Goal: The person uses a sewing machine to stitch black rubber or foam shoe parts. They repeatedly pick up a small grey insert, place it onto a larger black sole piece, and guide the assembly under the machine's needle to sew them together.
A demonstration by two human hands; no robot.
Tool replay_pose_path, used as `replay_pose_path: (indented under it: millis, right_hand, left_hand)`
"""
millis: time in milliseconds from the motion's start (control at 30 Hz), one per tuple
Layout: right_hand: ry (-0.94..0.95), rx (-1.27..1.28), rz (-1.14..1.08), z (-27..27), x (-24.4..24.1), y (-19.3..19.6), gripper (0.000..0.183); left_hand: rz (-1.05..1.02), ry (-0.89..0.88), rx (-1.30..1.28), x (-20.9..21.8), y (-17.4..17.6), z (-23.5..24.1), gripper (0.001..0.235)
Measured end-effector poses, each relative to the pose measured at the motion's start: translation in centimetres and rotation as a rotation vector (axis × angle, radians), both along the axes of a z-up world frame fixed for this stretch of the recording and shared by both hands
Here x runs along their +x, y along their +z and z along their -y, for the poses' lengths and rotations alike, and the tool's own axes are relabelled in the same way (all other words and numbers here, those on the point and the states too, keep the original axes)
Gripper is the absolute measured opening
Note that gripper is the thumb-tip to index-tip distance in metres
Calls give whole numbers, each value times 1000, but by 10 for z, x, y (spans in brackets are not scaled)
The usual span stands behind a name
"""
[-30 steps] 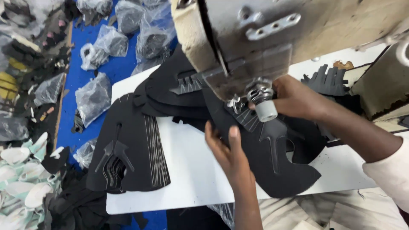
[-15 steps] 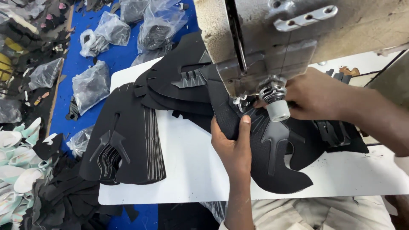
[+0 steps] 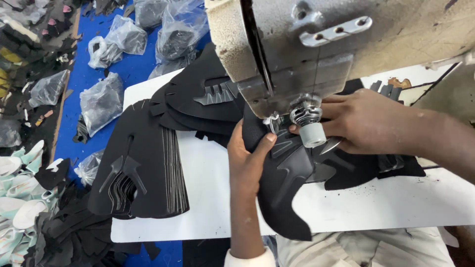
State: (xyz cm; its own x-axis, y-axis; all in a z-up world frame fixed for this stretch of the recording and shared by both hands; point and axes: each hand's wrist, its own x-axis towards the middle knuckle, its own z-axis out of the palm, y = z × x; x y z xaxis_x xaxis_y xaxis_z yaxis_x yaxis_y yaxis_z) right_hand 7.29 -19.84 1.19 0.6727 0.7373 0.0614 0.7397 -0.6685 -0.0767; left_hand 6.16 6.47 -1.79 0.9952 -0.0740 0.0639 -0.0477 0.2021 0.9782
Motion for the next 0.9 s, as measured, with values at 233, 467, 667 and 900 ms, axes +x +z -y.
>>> replay_pose_path:
  millis: [233, 467, 667, 900]
  right_hand:
    - [70, 213, 169, -28, -31, 7, 48]
    - [-27, 115, 124, -39, -40, 27, 82]
    - [35, 20, 131, -44, -43, 22, 72]
    - [24, -31, 197, -55, -53, 27, 83]
  left_hand:
    - [-59, -312, 58, 43, 6, -25, 62]
    - [42, -176, 484, 18, 16, -29, 85]
    - [-60, -222, 355, 37, 7, -39, 90]
    - [-79, -581, 163, 79, 10, -39, 77]
